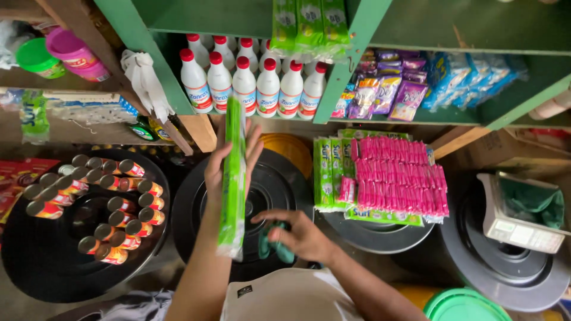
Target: Wiping individual detergent bars with a cloth and arranging them neatly on a grocery store shelf.
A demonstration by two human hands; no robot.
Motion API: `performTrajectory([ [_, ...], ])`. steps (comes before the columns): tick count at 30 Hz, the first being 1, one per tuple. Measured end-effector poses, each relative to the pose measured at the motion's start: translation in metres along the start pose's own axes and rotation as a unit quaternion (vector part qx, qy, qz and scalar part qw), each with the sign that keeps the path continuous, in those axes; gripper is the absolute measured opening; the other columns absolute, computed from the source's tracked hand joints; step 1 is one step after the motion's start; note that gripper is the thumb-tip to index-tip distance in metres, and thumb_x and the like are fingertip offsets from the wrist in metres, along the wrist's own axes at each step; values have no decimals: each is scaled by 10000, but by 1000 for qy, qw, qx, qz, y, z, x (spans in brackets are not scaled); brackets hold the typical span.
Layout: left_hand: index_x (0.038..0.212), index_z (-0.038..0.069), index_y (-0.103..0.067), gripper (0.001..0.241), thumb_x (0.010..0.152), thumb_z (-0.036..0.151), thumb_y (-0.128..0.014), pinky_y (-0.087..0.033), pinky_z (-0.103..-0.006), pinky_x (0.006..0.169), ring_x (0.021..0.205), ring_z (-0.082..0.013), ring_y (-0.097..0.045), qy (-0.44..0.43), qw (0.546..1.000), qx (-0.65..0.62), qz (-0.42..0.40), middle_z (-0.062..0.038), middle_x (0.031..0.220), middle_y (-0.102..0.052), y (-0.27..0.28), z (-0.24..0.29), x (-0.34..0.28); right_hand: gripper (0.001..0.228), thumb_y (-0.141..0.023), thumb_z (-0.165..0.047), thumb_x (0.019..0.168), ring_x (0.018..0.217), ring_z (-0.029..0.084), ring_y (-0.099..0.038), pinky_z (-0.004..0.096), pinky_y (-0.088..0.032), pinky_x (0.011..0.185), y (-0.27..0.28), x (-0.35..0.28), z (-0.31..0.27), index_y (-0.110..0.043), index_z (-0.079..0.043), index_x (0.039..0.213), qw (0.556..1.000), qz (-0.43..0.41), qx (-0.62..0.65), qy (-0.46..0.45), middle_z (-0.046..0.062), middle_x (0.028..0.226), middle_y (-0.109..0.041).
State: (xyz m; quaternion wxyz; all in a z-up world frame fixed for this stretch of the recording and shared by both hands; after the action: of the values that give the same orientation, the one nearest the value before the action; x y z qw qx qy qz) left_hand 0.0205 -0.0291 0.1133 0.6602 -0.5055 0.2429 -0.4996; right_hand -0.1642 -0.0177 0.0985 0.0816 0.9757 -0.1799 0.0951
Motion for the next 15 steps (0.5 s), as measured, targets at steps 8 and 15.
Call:
performTrajectory([
  [8, 1662, 131, -270, 795, 981, 18, -666, -328, -364, 1299, 1594, -307, -356, -326, 753, 568, -68, -157, 1708, -348, -62, 7, 136, 547, -719, -463, 921, 821, 88, -562, 272, -475, 739, 46, 39, -28, -725, -9, 1227, 985, 163, -37, -30, 6, 893, -659],
  [15, 1578, 220, -323, 866, 849, 258, -789, -203, -718, 1145, 1450, -558, -214, -176, 524, 832, 42, -237, 1574, -346, -35, -30, 261, 436, -483, -334, 1096, 805, 118, -662, 275, -551, 728, 82, 97, -14, -721, 32, 1093, 943, 254, 216, -13, 60, 933, -734],
])
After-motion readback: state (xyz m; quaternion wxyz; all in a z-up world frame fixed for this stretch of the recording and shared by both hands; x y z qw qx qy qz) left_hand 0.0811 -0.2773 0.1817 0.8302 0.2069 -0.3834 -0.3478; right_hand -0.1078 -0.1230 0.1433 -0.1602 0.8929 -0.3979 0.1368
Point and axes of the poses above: each hand's wrist, its own x-axis towards the middle knuckle, its own y-axis out of the back of the hand, z = x × y, the point moved 6 cm from there along x, towards the middle knuckle
